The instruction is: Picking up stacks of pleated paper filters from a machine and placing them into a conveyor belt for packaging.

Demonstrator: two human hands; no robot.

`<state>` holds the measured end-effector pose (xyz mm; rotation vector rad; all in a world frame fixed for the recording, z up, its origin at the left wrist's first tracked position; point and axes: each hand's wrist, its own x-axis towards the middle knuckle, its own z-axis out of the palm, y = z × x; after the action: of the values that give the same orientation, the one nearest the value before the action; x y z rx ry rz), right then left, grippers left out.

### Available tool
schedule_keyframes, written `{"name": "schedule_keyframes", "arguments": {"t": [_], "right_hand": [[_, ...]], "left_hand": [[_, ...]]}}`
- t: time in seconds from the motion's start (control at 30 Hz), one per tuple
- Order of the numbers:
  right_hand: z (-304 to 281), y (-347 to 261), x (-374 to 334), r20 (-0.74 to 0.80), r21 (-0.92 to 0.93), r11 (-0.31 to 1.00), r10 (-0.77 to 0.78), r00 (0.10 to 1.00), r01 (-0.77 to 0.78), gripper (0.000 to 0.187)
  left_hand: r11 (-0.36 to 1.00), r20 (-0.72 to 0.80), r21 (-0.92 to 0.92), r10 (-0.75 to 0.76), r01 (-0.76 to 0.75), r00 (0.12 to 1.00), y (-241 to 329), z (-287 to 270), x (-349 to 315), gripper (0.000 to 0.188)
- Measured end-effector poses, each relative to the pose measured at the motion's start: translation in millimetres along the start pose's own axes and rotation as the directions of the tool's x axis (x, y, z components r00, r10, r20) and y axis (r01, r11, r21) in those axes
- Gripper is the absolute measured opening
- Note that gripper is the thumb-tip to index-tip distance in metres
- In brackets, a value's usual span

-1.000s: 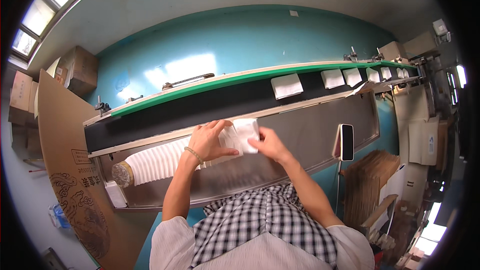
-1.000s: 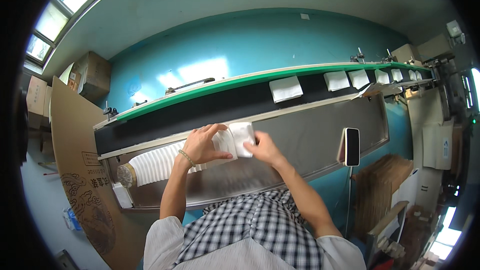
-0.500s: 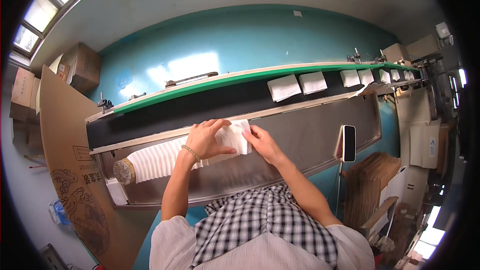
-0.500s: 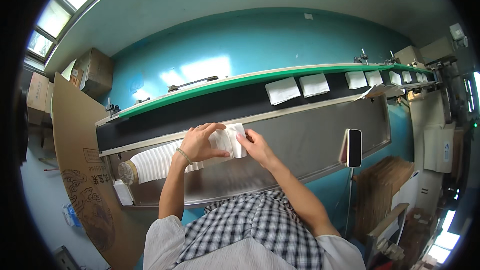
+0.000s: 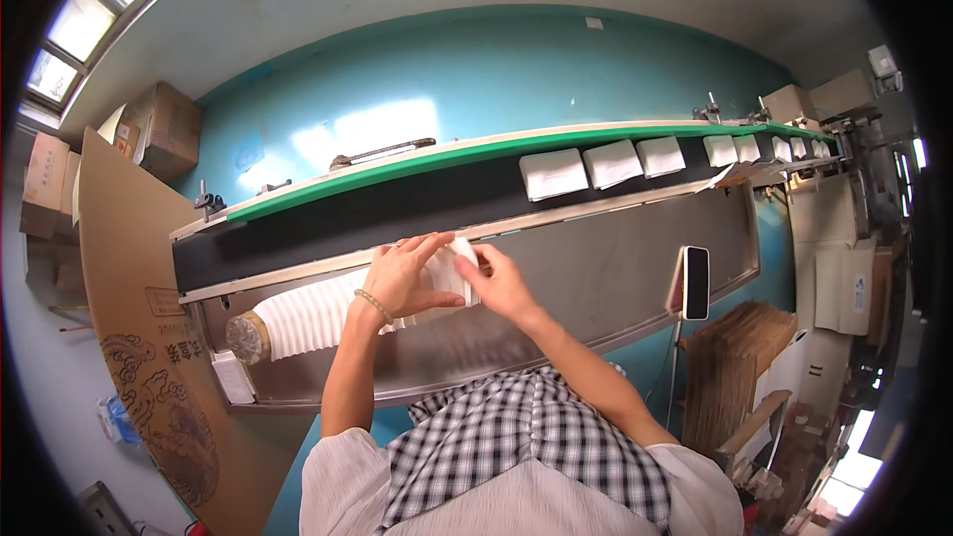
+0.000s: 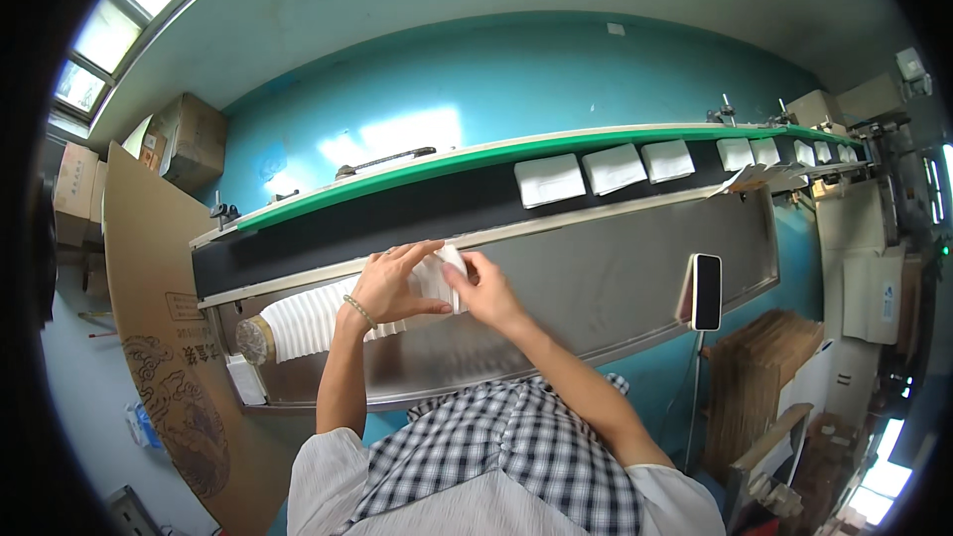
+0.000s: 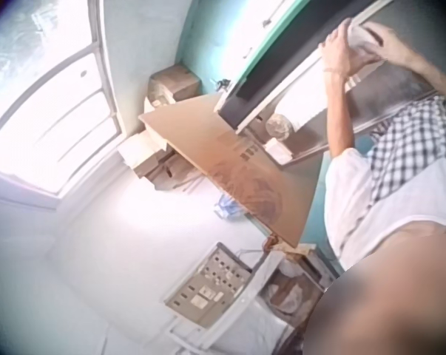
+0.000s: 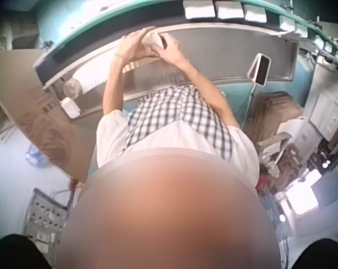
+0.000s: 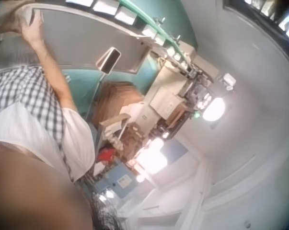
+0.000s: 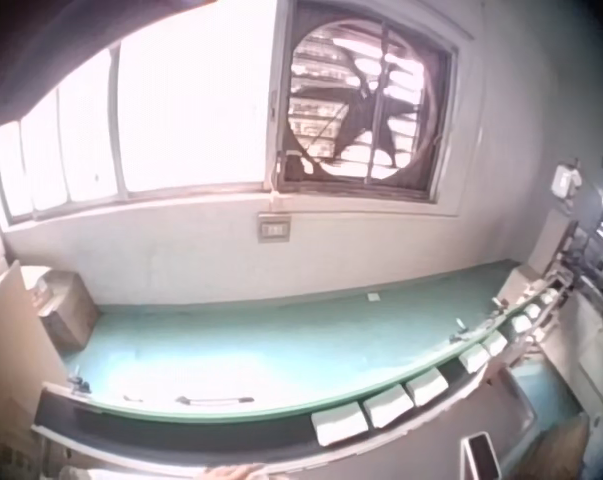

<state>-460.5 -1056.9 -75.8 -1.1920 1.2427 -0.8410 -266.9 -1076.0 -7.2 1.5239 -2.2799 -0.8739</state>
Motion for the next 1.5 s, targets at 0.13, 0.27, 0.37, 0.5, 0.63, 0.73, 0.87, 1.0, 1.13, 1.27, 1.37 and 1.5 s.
{"name": "schedule_keyframes", "arguments": {"t": [0.13, 0.27, 0.37, 0.5, 0.63, 0.73, 0.87, 1.0, 1.13, 1.27, 1.37, 1.5], "right_hand": [[-31.5, -11.4, -6.4, 0.151, -0.035, 0.955, 0.297, 0.943, -0.295, 0.029], [-50.8, 10.7, 19.5, -0.003, 0.272, 0.939, 0.221, 0.975, -0.211, 0.022], [-41.3, -12.1, 38.9, -0.072, 0.505, 0.831, 0.310, 0.948, -0.234, 0.032], [-1.4, -11.9, 0.4, 0.084, -0.228, 0.971, -0.057, 0.995, 0.074, 0.036], [8.0, -5.1, 1.2, 0.065, -0.063, 0.998, 0.024, 0.998, -0.019, 0.048], [-16.8, -0.3, -0.6, 0.152, -0.172, 0.973, 0.182, 0.971, -0.156, 0.031], [-34.3, 13.3, 24.4, 0.018, 0.240, 0.947, 0.215, 0.976, -0.213, 0.020], [-28.0, -4.9, 39.5, -0.074, 0.516, 0.842, 0.230, 0.970, -0.160, 0.034], [11.8, -19.6, -0.2, 0.061, -0.210, 0.978, 0.020, 0.998, -0.007, 0.047], [13.6, -11.6, 0.8, 0.104, -0.044, 0.995, 0.097, 0.990, -0.093, 0.045], [-7.8, -3.5, 4.1, 0.175, 0.098, 0.961, 0.241, 0.955, -0.260, 0.034], [-26.5, 12.9, 31.1, -0.031, 0.210, 0.958, 0.205, 0.978, -0.194, 0.024]], "left_hand": [[0.997, 0.065, -0.001, -0.073, 0.073, 0.995, -6.1, -3.4, -5.2, 0.079], [0.998, 0.084, -0.006, -0.069, 0.069, 0.994, -2.4, -1.8, 0.4, 0.078], [0.994, 0.096, 0.007, -0.106, 0.106, 0.990, -1.5, -4.3, -4.1, 0.078], [0.999, -0.019, 0.041, -0.032, 0.032, 0.999, -3.9, -1.4, -8.9, 0.078], [1.000, -0.031, -0.021, -0.022, 0.021, 0.999, -8.9, -2.6, -13.8, 0.078], [0.997, 0.010, -0.029, -0.067, 0.068, 0.998, -9.2, -4.6, -14.0, 0.076], [0.997, 0.021, -0.001, -0.080, 0.080, 0.997, -7.7, -5.2, -12.7, 0.076], [0.992, 0.054, -0.029, -0.122, 0.124, 0.991, -7.3, -6.0, -13.1, 0.077], [0.999, -0.057, 0.018, -0.049, 0.050, 0.997, -12.4, -2.6, -20.5, 0.077], [0.999, -0.058, 0.001, -0.049, 0.049, 0.997, -16.5, -7.5, -24.5, 0.074], [0.996, -0.028, -0.014, -0.086, 0.086, 0.996, -17.6, -8.3, -25.9, 0.073], [0.995, -0.022, 0.010, -0.098, 0.098, 0.995, -13.8, -10.8, -25.2, 0.073]]}}
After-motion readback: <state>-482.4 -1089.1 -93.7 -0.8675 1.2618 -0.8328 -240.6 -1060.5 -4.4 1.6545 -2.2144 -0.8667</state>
